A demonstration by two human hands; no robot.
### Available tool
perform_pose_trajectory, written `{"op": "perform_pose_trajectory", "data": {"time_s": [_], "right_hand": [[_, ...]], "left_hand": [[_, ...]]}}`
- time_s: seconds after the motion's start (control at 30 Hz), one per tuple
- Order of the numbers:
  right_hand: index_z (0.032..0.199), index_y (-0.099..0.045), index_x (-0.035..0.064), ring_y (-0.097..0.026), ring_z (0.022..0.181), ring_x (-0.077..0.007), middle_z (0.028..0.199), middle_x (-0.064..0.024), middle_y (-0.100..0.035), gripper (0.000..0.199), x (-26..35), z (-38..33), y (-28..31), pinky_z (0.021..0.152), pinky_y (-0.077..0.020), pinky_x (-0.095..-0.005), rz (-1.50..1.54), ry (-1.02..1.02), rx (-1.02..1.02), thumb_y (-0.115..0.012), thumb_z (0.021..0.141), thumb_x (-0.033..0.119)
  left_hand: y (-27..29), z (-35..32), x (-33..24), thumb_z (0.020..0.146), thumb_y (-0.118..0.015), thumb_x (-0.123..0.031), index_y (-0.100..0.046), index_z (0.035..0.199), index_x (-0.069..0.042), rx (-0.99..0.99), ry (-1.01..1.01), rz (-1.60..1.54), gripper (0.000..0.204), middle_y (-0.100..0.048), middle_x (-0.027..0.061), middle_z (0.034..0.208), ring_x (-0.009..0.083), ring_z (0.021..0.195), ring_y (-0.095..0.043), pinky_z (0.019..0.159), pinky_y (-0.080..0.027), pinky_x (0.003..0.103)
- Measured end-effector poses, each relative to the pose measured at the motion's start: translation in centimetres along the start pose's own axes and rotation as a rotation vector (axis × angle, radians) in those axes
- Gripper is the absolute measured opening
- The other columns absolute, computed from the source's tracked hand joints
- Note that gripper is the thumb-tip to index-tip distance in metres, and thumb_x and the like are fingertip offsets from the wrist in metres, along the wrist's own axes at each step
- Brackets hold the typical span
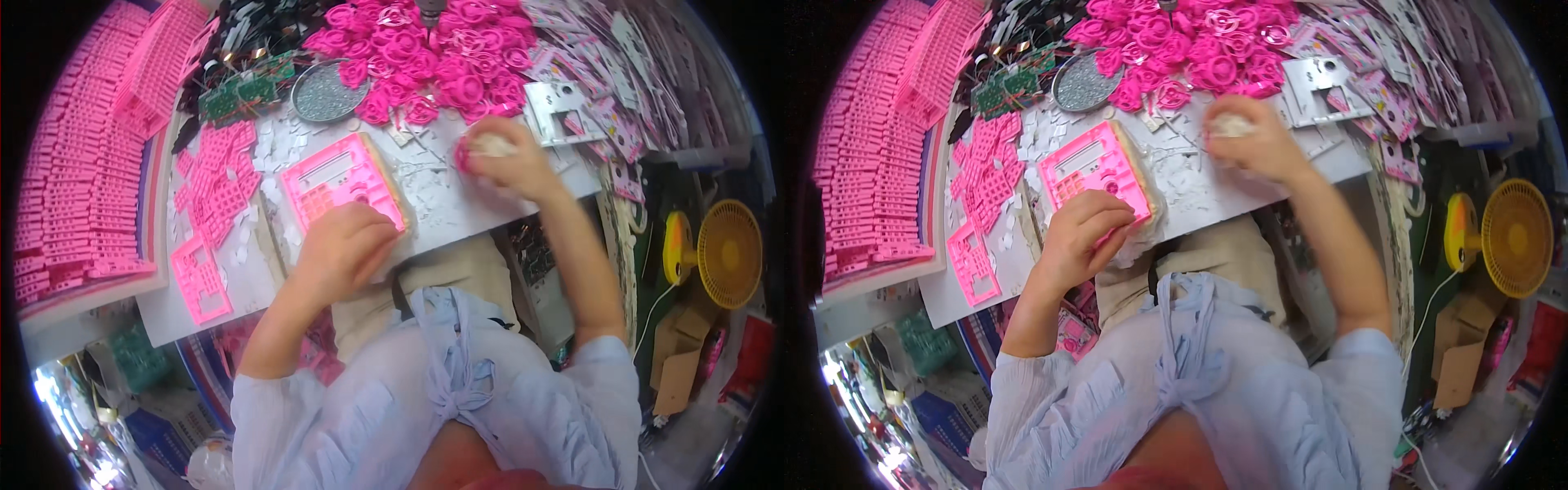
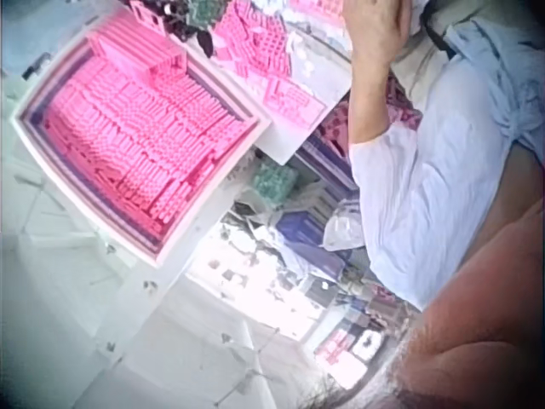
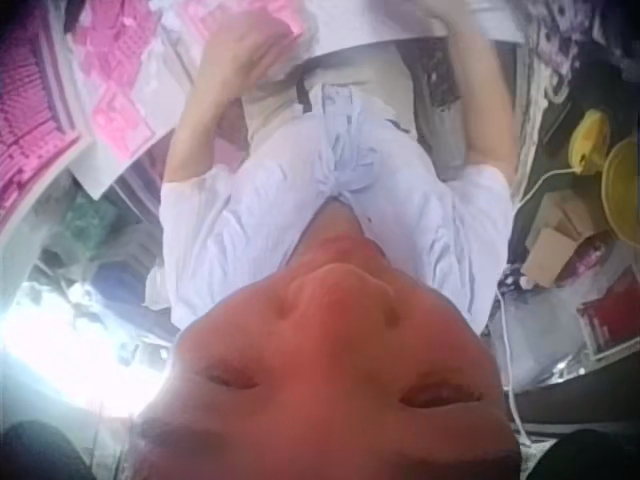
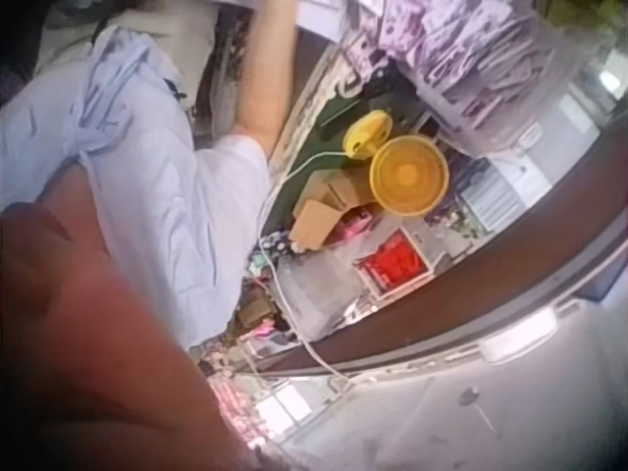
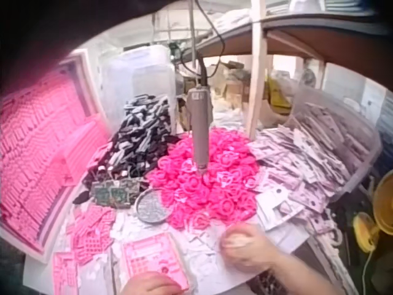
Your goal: Assembling the internal components and housing of a pink electronic toy piggy bank at a workbench.
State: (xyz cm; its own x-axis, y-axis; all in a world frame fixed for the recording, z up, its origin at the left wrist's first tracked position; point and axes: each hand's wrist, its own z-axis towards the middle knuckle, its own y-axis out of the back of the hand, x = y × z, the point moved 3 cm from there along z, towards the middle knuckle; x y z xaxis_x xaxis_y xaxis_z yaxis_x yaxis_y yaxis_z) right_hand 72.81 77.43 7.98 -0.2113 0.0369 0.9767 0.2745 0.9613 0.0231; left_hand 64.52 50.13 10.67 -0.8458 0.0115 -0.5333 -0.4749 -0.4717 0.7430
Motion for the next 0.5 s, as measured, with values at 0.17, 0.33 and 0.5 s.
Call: {"op": "perform_pose_trajectory", "data": {"time_s": [0.17, 0.33, 0.5], "right_hand": [[0.106, -0.068, 0.0106, -0.066, 0.093, -0.0261, 0.103, -0.0092, -0.066, 0.033, -3.7, 4.5, -7.0, 0.078, -0.0538, -0.0393, -0.680, 0.575, -0.102, -0.075, 0.073, 0.013], [0.120, -0.066, 0.0151, -0.055, 0.118, -0.0394, 0.133, -0.0143, -0.057, 0.042, -3.9, 5.9, -7.5, 0.093, -0.0513, -0.0483, -1.130, 0.576, -0.014, -0.076, 0.079, 0.022], [0.144, -0.056, 0.0194, -0.046, 0.130, -0.0430, 0.152, -0.0221, -0.043, 0.051, 0.4, 5.8, -7.2, 0.110, -0.0391, -0.0540, -1.155, 0.621, 0.148, -0.064, 0.094, 0.027]], "left_hand": [[1.0, -3.0, 1.0, 0.076, -0.074, 0.003, -0.069, 0.097, -0.003, -0.058, 0.109, 0.033, 0.022, -0.070, 0.0115, 0.094, 0.0309, 0.087, -0.068, 0.075, -0.054, 0.040], [1.6, -4.7, 2.5, 0.076, -0.075, 0.004, -0.069, 0.096, -0.003, -0.066, 0.191, 0.026, 0.022, -0.070, 0.0113, 0.094, 0.0306, 0.087, -0.068, 0.074, -0.055, 0.039], [1.9, -3.9, 3.7, 0.076, -0.075, 0.003, -0.069, 0.096, -0.002, -0.062, 0.196, 0.000, 0.022, -0.070, 0.0118, 0.094, 0.0310, 0.088, -0.068, 0.076, -0.055, 0.040]]}}
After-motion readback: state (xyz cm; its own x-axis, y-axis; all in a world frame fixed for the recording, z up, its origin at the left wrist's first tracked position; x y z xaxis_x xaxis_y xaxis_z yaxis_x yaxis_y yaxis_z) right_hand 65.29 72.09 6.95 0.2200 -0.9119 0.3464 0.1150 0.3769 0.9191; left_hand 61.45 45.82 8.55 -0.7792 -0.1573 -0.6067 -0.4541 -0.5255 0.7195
